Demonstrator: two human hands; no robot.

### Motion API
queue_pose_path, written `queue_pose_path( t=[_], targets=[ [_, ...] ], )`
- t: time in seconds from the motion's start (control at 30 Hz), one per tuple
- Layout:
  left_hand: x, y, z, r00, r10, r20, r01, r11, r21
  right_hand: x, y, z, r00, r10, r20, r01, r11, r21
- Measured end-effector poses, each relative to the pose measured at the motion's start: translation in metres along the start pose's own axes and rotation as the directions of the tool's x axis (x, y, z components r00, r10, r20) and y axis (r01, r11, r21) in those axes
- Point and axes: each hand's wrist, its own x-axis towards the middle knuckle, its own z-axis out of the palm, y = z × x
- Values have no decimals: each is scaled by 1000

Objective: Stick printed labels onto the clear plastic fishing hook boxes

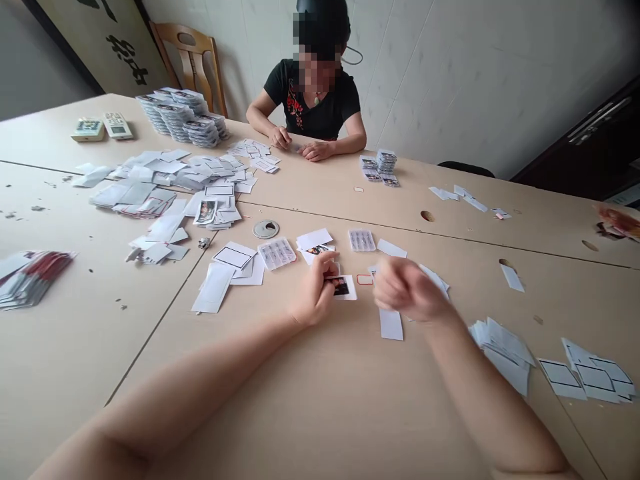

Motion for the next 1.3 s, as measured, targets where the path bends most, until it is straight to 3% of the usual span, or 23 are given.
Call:
queue_pose_path(
  t=[0.07, 0.13, 0.27, 0.37, 0.5, 0.7, 0.77, 0.83, 0.97, 1.13, 1.3],
  targets=[
    [-1, -3, 2, 999, -4, -42, 5, 1000, 8, 5, 21, 9, 997, -15, -71, 21, 997, 76],
    [0, -5, 5, 996, -35, -87, 31, 999, -42, 6, 43, 13, 986, 49, -160, 7, 944, 330],
    [2, -4, 7, 998, -48, -28, 45, 993, -108, 1, 64, 9, 995, 73, -69, -42, 929, 367],
    [2, -1, 6, 998, -58, 17, 59, 995, -84, 2, 64, 6, 994, 101, -37, -82, 934, 347],
    [3, 1, 3, 988, -150, -20, 150, 989, -18, 8, 62, 5, 987, 143, -69, -107, 922, 371],
    [7, 5, -3, 959, -280, -36, 274, 954, -125, 14, 60, 2, 976, 202, -82, -145, 883, 446],
    [7, 6, -4, 963, -258, -82, 253, 966, -59, 14, 61, 2, 975, 207, -83, -146, 874, 463],
    [8, 5, -5, 974, -182, -138, 198, 974, 111, 13, 61, 3, 975, 205, -88, -143, 880, 454],
    [11, 2, -6, 986, -66, -152, 119, 920, 374, 10, 64, 6, 979, 186, -79, -146, 922, 359],
    [12, 1, -7, 984, -49, -173, 109, 926, 361, 10, 66, 7, 991, 120, -67, -97, 954, 282],
    [8, 2, -9, 985, -112, -130, 138, 967, 214, 10, 66, 6, 990, 135, -50, -119, 961, 251]
  ],
)
